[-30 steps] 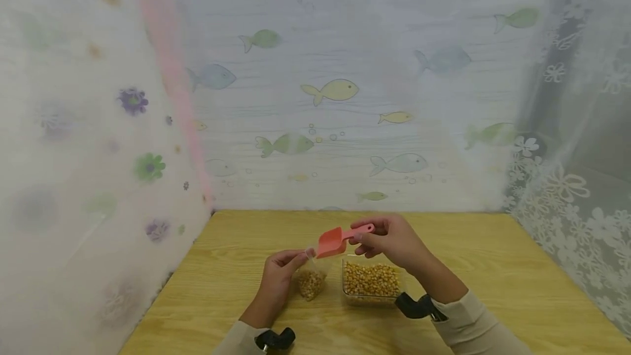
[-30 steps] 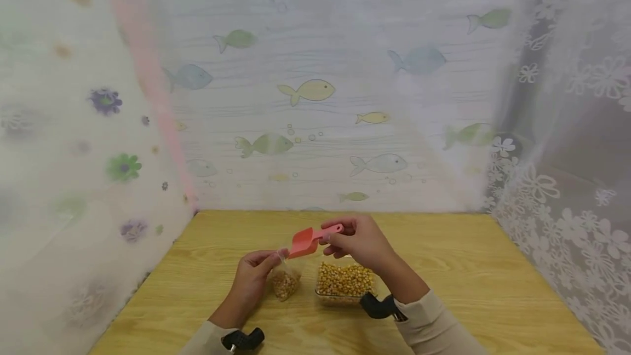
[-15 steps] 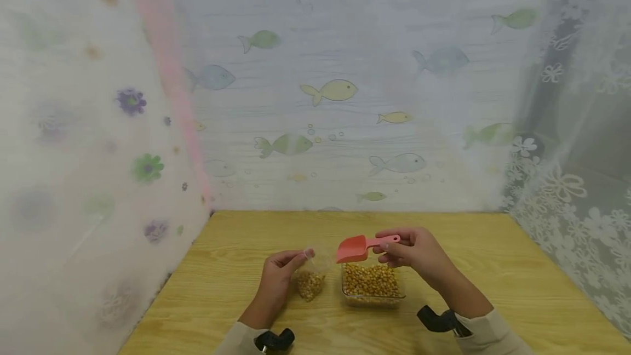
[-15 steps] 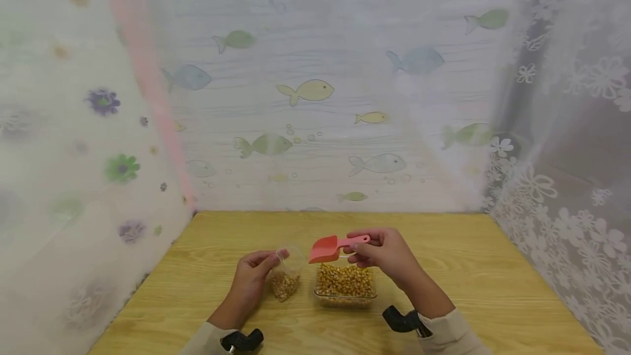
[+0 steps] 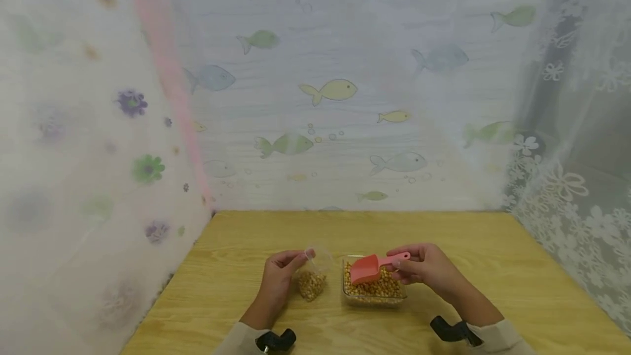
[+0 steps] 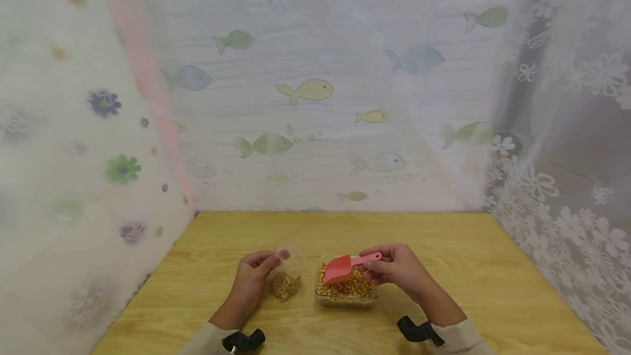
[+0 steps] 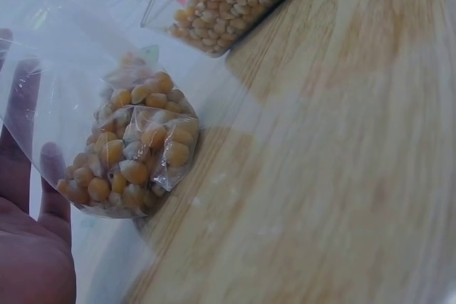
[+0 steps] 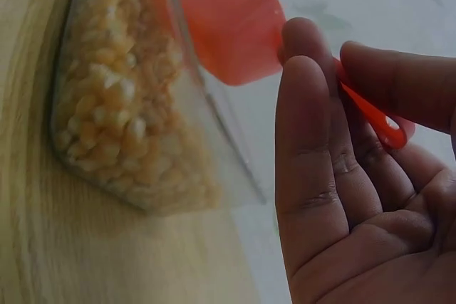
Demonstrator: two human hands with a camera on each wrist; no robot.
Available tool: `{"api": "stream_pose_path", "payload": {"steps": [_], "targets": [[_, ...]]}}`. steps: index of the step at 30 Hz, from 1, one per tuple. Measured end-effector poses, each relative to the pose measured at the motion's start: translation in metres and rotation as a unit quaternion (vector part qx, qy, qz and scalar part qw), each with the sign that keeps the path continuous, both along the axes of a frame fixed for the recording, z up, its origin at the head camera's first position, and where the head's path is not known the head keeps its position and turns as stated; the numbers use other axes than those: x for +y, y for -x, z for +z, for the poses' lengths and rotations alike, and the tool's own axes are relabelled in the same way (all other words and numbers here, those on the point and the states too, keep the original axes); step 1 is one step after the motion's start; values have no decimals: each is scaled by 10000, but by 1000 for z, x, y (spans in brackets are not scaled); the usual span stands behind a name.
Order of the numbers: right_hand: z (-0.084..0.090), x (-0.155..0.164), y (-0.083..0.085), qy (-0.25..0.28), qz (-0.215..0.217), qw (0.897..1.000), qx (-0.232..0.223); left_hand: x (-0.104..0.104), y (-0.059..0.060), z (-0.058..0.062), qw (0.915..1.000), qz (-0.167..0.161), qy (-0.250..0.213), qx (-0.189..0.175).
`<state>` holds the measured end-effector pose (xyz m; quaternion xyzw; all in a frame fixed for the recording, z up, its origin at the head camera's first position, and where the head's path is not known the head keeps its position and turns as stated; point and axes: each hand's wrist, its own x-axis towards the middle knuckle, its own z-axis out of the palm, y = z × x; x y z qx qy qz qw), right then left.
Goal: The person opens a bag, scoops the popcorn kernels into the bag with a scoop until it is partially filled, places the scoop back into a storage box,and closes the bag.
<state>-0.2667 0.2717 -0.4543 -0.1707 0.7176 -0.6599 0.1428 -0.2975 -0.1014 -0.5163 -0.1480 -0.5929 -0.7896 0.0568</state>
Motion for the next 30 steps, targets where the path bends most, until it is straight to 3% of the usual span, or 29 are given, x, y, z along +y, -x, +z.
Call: {"api": "stream_pose_path", "payload": {"steps": [10,18,30], "targets": [[-2,17,5,-321,172,9993,57,-1,1,-1,9995,28,306,-25],[2,36,6,-554,107,9984,94,-3,2,-2,9996,-53,244,99],[27,50,-5,-956,-225,9941,470,-1,4,-3,9994,-81,254,214]]}}
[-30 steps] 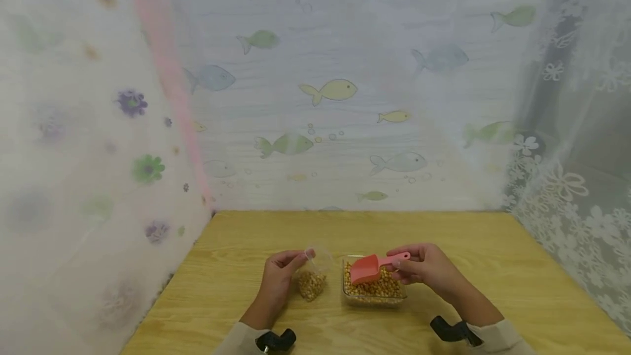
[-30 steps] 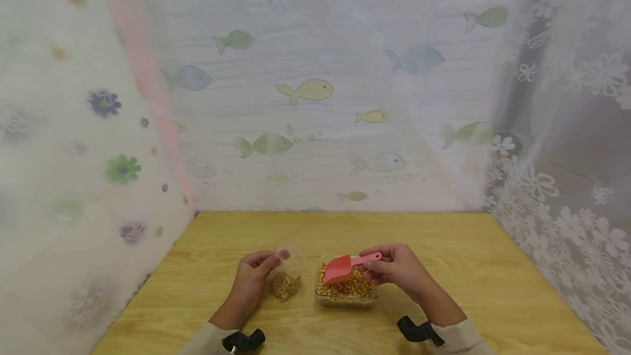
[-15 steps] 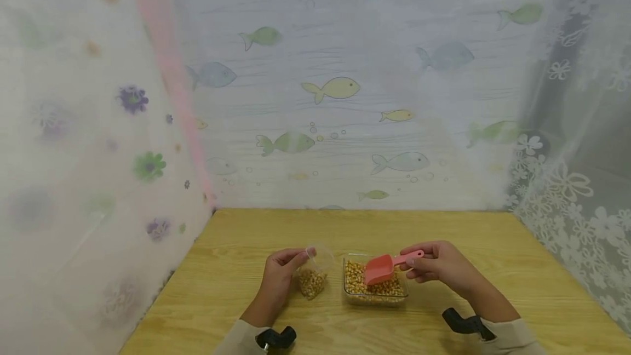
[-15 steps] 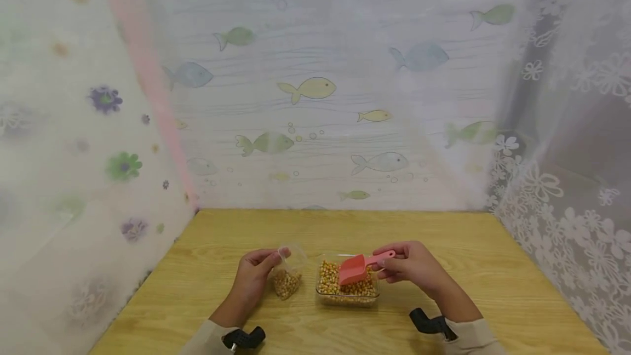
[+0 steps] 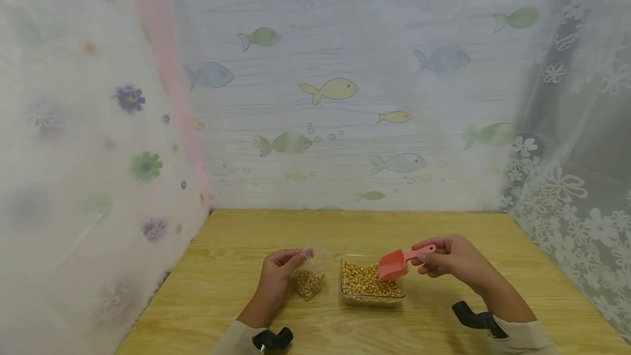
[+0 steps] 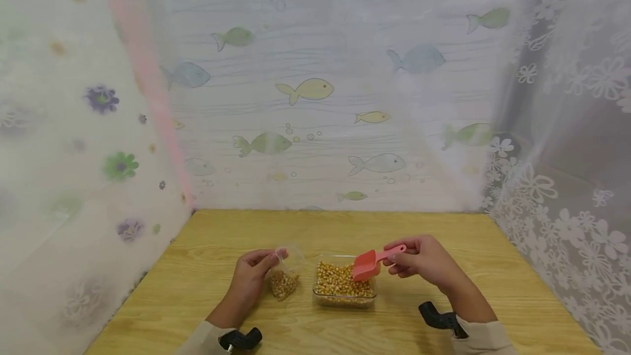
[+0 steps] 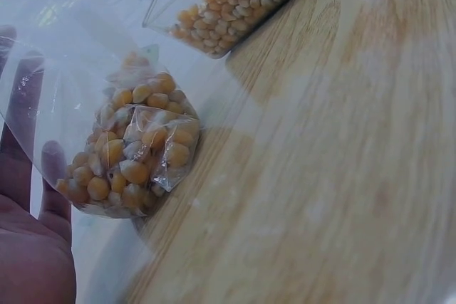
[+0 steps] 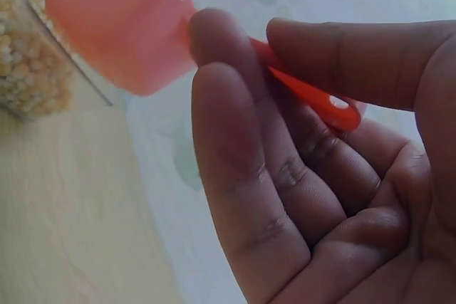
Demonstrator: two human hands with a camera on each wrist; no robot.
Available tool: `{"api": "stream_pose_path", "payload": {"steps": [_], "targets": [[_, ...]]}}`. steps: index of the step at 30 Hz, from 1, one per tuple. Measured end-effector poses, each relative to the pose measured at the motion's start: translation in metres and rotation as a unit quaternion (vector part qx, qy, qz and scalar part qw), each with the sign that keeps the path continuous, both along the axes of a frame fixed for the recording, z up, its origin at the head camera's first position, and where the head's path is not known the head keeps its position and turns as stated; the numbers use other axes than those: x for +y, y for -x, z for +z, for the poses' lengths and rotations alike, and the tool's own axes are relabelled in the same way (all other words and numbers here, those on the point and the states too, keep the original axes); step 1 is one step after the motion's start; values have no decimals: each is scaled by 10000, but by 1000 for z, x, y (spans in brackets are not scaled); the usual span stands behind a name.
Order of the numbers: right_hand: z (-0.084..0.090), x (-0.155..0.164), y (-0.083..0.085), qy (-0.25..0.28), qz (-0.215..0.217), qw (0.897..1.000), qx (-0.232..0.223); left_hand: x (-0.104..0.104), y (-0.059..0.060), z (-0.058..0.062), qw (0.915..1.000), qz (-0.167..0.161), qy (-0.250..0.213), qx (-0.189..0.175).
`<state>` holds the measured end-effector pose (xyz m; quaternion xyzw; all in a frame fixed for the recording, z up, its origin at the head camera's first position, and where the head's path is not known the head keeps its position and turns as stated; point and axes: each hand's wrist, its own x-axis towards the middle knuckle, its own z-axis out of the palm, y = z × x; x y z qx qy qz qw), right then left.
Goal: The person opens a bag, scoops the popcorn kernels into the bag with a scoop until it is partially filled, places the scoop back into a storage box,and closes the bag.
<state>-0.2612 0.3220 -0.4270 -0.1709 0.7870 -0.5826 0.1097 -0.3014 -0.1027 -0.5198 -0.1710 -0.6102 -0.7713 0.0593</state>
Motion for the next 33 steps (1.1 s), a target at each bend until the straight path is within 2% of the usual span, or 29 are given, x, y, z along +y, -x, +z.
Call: {"api": "stream_pose_path", "payload": {"steps": [8,12,17,21,26,33], "targets": [[17,-11,-12,-529,-241,9971,498,-1,-2,2,10000,-26,-80,0],[22,-22,-18,-946,-494,9911,795,-1,-2,3,9999,-62,-108,10],[23,-32,-23,-1246,-560,9855,1003,-1,-3,2,10000,-65,-54,33],[19,-33,-19,-1128,-444,9883,921,-1,-2,2,10000,-71,-23,52],[6,-27,-9,-675,-142,9955,652,-2,0,0,9999,-105,-37,104],[-15,-18,6,-150,150,9995,227,-2,1,-1,9998,-158,-74,129]]}}
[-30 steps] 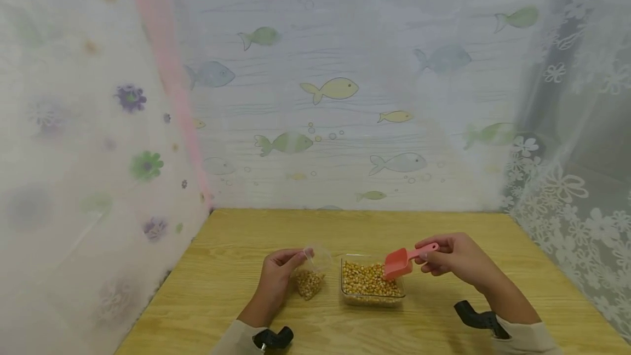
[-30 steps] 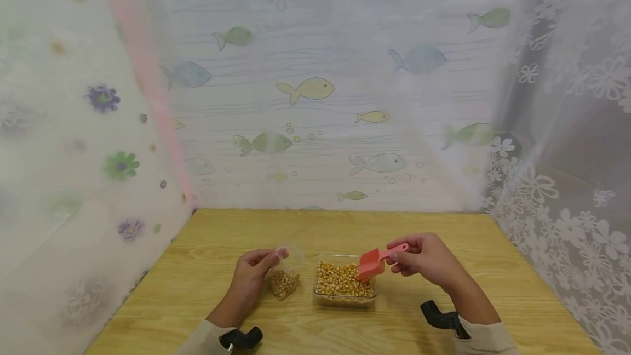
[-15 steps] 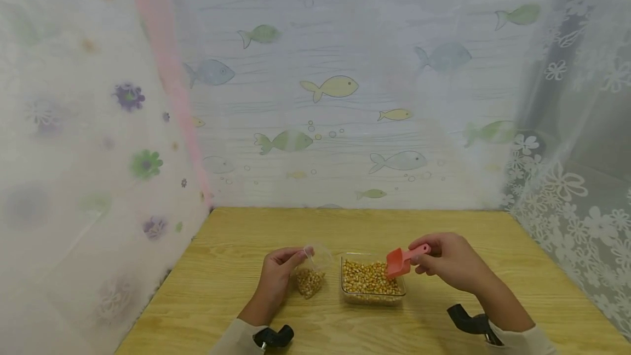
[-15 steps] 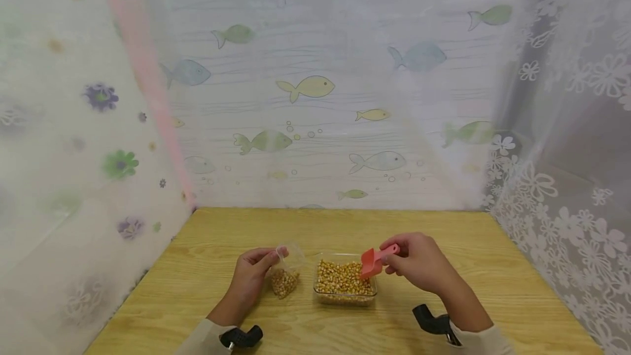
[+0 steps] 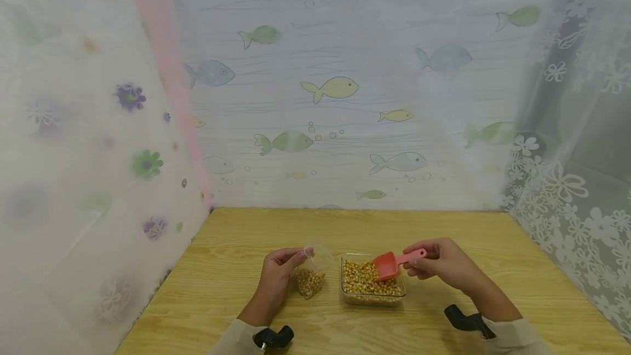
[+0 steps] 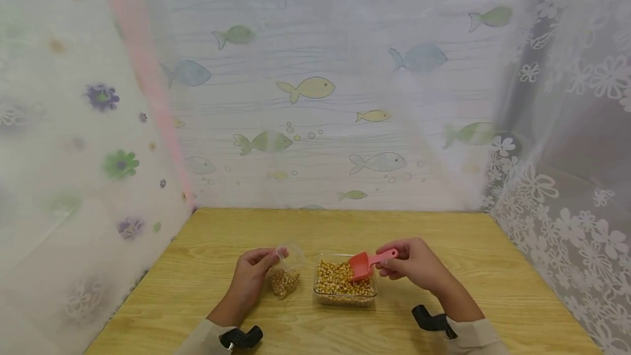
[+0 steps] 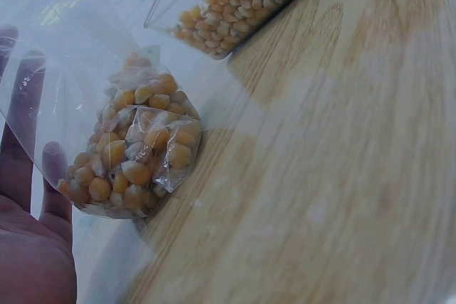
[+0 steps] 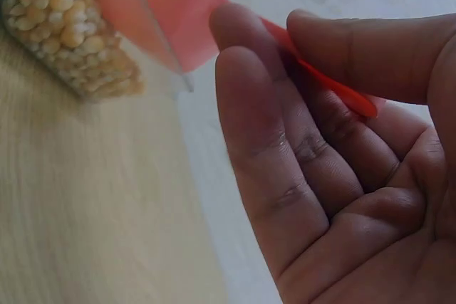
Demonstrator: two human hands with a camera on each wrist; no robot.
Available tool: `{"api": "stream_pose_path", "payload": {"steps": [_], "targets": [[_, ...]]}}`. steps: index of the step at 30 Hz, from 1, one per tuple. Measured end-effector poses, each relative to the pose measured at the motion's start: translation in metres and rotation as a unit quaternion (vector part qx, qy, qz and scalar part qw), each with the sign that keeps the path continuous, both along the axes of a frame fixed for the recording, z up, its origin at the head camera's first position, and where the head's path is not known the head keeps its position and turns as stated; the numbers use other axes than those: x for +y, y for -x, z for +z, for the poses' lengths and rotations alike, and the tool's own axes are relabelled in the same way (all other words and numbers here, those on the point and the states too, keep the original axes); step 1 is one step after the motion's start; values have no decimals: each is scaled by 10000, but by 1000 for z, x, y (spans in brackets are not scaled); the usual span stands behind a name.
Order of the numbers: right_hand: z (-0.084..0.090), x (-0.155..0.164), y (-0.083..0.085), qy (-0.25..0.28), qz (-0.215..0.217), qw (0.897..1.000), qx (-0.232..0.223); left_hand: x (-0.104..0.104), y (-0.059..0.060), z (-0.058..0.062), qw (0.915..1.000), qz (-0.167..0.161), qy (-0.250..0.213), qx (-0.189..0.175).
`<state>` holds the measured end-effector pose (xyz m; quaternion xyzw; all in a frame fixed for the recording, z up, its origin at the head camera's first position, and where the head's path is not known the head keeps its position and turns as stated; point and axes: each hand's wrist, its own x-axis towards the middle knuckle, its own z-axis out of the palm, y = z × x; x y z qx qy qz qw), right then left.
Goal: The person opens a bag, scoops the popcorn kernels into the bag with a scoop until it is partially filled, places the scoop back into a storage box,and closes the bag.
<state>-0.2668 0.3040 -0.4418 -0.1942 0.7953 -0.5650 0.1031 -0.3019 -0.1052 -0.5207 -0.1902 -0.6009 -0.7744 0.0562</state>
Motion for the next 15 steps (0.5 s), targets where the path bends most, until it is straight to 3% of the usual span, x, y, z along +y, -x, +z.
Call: {"api": "stream_pose_path", "payload": {"steps": [5,15], "targets": [[-12,3,6,291,-15,9993,-246,1,-1,1,10000,10,-68,-24],[-24,13,10,466,373,9980,-197,1,-1,0,9999,34,-110,-67]]}}
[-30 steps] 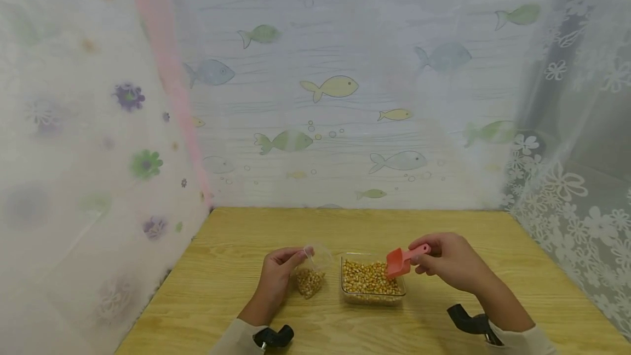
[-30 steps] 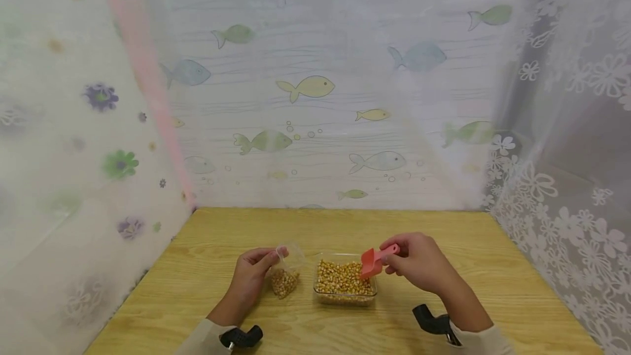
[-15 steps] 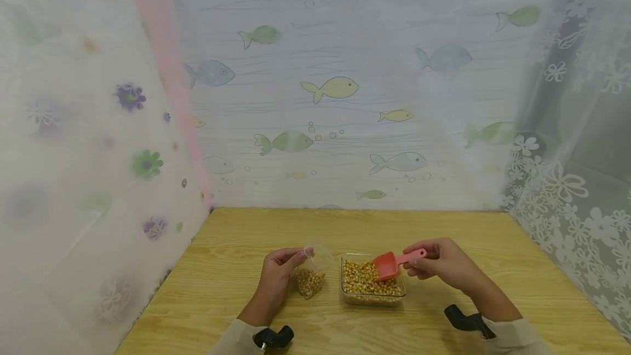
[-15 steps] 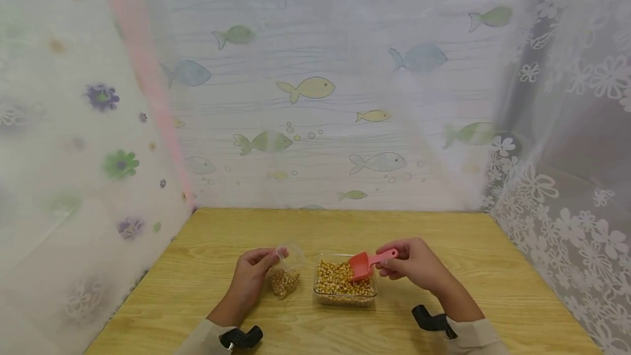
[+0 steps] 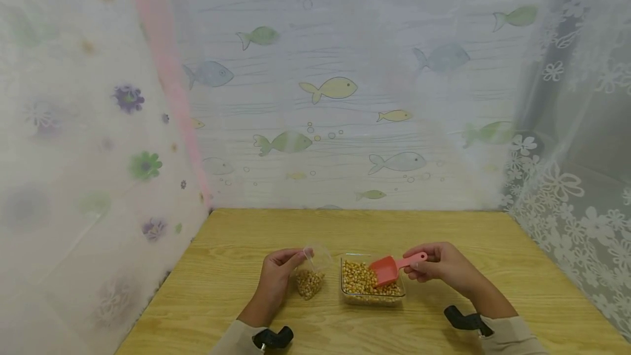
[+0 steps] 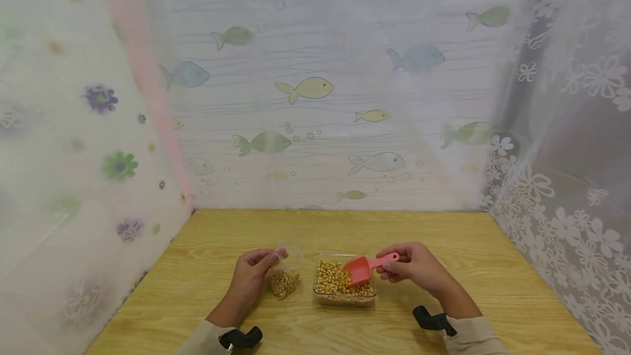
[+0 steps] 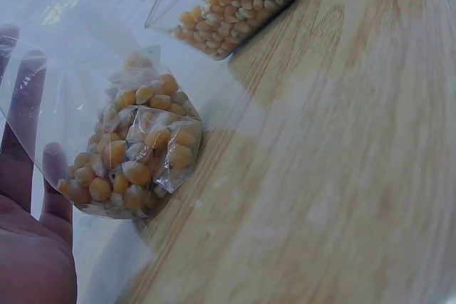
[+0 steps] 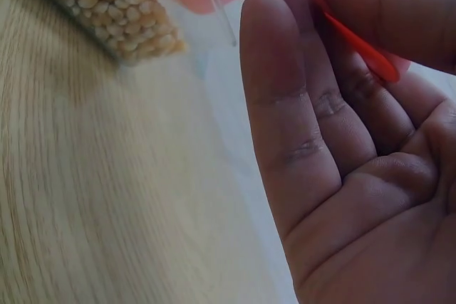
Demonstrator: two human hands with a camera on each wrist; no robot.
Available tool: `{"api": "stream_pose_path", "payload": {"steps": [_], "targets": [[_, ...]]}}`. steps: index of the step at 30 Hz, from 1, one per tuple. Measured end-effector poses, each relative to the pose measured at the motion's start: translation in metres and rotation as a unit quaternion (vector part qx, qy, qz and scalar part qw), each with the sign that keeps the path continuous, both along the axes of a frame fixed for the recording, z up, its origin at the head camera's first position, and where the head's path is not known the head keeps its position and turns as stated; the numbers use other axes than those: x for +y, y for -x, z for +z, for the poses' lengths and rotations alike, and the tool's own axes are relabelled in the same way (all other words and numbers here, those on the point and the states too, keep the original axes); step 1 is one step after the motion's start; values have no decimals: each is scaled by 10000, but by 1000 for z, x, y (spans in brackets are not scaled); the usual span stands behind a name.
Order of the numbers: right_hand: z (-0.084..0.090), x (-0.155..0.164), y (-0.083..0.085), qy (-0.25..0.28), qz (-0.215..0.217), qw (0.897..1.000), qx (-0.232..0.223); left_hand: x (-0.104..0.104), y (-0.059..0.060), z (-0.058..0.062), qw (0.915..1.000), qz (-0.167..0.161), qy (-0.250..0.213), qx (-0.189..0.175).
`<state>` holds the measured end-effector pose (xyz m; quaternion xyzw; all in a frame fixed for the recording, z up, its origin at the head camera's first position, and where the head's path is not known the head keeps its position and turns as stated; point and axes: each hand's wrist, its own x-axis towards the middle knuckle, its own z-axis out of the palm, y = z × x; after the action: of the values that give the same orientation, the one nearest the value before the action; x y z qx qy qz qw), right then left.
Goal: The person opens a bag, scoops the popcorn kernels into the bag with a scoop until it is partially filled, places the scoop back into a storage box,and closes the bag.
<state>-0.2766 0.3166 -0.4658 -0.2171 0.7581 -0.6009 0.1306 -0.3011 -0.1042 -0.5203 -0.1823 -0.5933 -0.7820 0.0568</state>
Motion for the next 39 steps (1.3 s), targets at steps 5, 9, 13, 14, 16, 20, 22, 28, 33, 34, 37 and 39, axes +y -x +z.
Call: {"api": "stream_pose_path", "payload": {"steps": [5,9,13,14,16,20,22,28,33,34,37,39], "targets": [[-4,-1,2,83,271,9996,2,0,0,0,10000,-37,-11,63],[-8,-4,3,36,315,9995,-64,0,0,0,9999,-48,-46,86],[-11,-7,4,0,306,9995,-62,0,-1,1,9999,-36,-27,91],[-11,-8,4,-4,311,9995,-69,0,-1,1,10000,-29,-12,85],[-12,-10,4,-9,326,9994,-89,0,-2,2,10000,-20,6,67],[-15,-15,5,95,372,9991,-198,0,-2,2,10000,-15,18,39],[-17,-17,6,194,400,9987,-251,0,-2,2,10000,-26,40,36],[-20,-20,6,525,557,9958,-492,-1,-2,2,9996,21,295,-24],[-22,-19,7,613,581,9949,-551,-2,-3,2,9995,25,302,-31],[-23,-19,7,619,583,9948,-564,-1,-2,2,9996,25,290,-25],[-24,-16,8,637,574,9946,-586,-1,-1,1,9996,34,278,-16],[-25,-13,9,658,536,9945,-617,-1,-1,1,9996,31,281,1]]}}
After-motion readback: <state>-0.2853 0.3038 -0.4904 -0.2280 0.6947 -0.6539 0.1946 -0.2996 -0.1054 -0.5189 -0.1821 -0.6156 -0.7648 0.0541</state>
